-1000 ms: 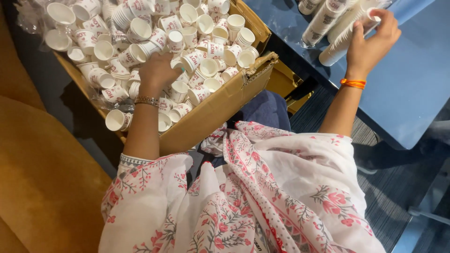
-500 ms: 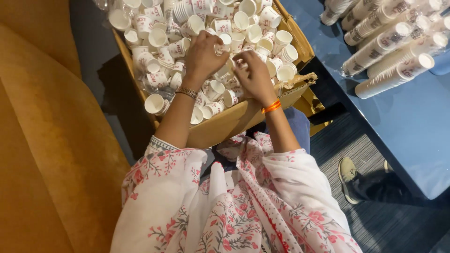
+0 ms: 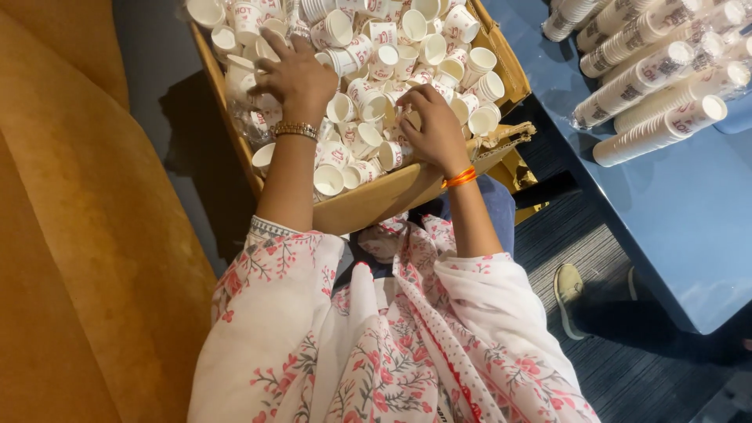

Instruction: Sorting and packing disposable paper cups from a large cardboard box into plastic sleeves.

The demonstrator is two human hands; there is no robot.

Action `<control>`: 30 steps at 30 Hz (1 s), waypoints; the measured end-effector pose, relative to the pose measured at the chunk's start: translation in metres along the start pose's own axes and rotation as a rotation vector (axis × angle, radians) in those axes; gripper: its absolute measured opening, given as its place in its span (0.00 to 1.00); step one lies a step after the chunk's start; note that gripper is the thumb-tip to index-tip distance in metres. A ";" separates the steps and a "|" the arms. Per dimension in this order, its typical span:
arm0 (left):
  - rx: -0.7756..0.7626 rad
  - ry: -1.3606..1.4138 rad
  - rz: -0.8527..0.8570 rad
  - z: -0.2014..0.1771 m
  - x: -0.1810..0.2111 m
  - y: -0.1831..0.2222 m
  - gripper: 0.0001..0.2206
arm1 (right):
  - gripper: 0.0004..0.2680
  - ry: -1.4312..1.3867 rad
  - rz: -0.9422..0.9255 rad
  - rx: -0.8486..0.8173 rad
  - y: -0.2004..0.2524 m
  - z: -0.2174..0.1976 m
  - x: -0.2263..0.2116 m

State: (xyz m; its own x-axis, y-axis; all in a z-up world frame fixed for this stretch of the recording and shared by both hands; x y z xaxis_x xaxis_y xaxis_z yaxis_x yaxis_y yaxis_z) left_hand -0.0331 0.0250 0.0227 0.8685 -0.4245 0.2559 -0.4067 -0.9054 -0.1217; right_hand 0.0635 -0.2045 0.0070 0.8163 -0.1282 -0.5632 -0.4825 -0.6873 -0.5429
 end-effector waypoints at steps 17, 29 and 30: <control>0.284 0.020 -0.017 0.006 -0.062 -0.012 0.18 | 0.08 0.080 0.042 0.037 0.002 0.001 -0.003; 0.649 0.630 1.265 -0.016 0.080 0.100 0.07 | 0.22 -0.434 0.044 0.176 0.007 -0.043 -0.013; 0.642 0.706 1.452 -0.026 0.089 0.119 0.07 | 0.23 -0.556 -0.119 0.269 0.011 -0.049 -0.014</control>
State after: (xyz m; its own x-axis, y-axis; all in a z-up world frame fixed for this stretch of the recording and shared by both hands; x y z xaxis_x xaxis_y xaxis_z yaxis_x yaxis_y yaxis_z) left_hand -0.0118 -0.1203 0.0561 -0.4236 -0.9019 -0.0846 -0.3592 0.2529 -0.8983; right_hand 0.0620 -0.2450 0.0396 0.6169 0.3788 -0.6900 -0.5209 -0.4607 -0.7186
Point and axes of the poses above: each hand's wrist, its own y-axis away from the middle knuckle, its own z-axis out of the palm, x = y × z, the point moved 1 cm from there along -y, towards the middle knuckle, and after that the axes turned 11 degrees about x, right-handed, at the moved point
